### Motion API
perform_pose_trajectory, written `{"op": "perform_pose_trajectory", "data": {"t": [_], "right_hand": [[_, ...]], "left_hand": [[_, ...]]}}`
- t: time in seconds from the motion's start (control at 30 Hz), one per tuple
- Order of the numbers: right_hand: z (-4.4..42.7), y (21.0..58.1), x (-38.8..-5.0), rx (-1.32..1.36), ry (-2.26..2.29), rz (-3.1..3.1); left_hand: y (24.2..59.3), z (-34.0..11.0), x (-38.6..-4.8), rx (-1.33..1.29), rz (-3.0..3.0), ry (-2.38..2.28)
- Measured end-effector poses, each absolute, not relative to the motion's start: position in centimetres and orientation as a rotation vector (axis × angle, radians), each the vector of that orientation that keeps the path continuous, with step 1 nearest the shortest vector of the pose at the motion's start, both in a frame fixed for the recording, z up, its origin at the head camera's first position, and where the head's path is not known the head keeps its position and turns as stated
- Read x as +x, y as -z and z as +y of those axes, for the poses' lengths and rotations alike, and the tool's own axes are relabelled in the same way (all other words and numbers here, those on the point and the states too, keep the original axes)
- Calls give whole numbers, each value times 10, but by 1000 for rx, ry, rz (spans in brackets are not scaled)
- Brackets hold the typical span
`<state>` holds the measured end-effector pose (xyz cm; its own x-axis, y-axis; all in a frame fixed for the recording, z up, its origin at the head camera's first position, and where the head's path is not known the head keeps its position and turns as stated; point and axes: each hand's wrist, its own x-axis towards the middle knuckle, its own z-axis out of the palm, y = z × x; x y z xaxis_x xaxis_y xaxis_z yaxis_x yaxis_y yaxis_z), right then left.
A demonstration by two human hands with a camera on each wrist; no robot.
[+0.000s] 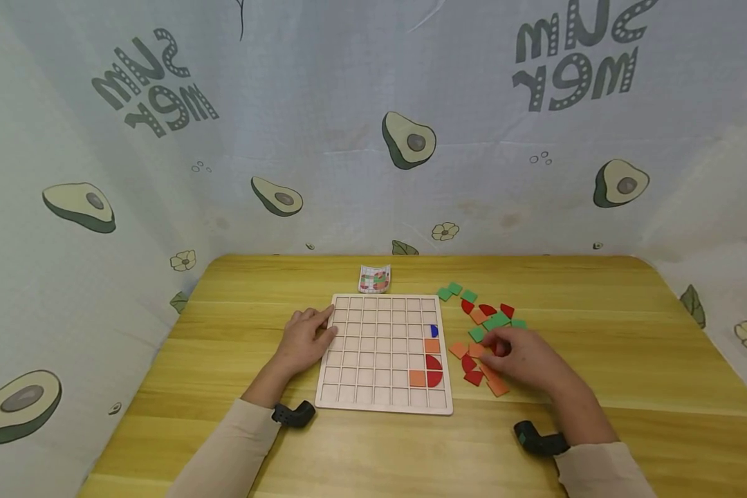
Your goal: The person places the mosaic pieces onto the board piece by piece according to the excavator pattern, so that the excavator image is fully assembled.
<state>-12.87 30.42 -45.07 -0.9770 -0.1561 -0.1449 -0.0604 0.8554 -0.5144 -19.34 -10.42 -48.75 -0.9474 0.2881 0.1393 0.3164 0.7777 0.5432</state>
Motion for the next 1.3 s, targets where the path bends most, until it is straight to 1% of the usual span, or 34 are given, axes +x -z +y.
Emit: {"op": "perform_pose_trajectory", "data": {"t": [0.53,0.77,0.97,1.3], "right_hand": [[293,446,-130,-246,739,2862],[266,440,-128,-373,776,2847],[241,443,-129,-497,837,2812],[218,450,-130,-573,833,2822]], "left_hand": [[487,-103,-193,-492,-2923,888],[488,-104,-194,-498,-2918,890],[488,-104,-194,-494,-2921,890],[488,-104,-193,-500,-2915,889]]}}
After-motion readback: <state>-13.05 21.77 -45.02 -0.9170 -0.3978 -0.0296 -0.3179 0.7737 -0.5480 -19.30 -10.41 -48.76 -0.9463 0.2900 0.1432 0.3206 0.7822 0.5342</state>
